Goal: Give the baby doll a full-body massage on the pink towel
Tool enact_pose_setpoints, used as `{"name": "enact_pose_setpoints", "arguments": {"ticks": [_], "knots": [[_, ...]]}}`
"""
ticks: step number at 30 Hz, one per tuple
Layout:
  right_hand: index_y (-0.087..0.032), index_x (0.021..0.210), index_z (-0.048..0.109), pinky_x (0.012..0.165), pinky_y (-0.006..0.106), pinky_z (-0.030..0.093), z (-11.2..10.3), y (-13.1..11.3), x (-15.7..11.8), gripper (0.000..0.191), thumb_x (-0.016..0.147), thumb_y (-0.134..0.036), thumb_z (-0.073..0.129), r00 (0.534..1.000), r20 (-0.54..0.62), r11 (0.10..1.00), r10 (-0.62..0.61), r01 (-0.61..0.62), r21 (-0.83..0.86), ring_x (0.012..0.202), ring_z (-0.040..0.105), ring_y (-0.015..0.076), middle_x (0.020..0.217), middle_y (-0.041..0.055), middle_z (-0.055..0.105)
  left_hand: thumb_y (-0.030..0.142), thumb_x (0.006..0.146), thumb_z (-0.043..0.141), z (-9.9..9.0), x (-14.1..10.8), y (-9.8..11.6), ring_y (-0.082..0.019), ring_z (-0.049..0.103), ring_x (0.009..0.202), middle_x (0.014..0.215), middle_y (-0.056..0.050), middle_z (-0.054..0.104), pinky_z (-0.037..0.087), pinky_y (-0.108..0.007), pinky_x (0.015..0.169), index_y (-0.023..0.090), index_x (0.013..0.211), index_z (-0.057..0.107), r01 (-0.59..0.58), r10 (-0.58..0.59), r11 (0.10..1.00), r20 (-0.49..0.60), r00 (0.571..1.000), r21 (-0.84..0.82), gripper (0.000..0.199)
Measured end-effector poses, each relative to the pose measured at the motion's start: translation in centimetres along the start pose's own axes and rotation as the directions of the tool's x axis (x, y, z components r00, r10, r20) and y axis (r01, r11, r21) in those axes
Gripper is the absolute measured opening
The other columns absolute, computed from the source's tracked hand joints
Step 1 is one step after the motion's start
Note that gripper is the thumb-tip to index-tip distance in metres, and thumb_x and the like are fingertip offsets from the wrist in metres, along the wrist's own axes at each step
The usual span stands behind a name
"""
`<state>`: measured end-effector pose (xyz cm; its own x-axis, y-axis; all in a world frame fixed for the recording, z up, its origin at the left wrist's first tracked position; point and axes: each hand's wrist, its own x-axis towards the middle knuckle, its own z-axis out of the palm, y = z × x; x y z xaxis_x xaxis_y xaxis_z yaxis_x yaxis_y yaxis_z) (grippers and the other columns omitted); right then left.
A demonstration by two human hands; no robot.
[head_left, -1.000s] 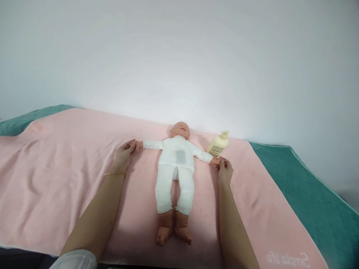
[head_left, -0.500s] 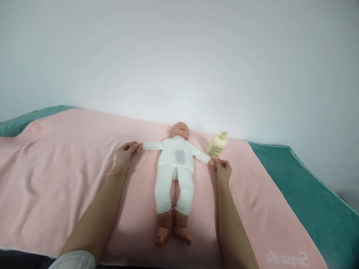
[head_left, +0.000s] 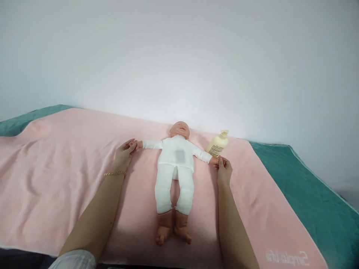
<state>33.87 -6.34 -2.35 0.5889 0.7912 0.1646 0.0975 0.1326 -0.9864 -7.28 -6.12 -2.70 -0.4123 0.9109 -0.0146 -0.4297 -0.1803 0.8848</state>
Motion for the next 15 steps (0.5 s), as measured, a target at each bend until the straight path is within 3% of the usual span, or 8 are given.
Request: {"name": "enact_pose_setpoints", "arguments": {"ticks": [5, 15], "knots": [[-0.015, 0.093, 0.06, 0.051, 0.024, 0.045, 0.1, -0.3, -0.1, 0.042, 0.069, -0.047, 0.072, 1.0, 0.0, 1.0, 0.03, -0.03, 0.004, 0.06, 0.054, 0.0118, 0.08, 0.0022, 0.062, 0.022, 0.059, 0.085, 0.4, -0.5, 0.2, -0.02, 0.064, 0.092, 0.101, -0.01, 0.067, 0.05, -0.034, 0.092, 0.013, 0.101, 0.069, -0.022, 0.022, 0.996, -0.008, 1.0, 0.082, 0.046], [-0.019, 0.073, 0.05, 0.04, 0.024, 0.036, -0.2, 0.1, -0.2, 0.04, 0.075, -0.056, 0.065, 1.0, 0.018, 0.995, -0.016, 0.018, -0.099, 0.041, 0.046, 0.0102, 0.058, -0.0039, 0.053, 0.032, 0.064, 0.081, 1.5, -1.7, 1.2, -0.018, 0.063, 0.079, 0.088, -0.009, 0.069, 0.052, -0.032, 0.078, 0.013, 0.089, 0.072, -0.009, 0.032, 0.977, -0.105, 0.994, 0.212, 0.033]]}}
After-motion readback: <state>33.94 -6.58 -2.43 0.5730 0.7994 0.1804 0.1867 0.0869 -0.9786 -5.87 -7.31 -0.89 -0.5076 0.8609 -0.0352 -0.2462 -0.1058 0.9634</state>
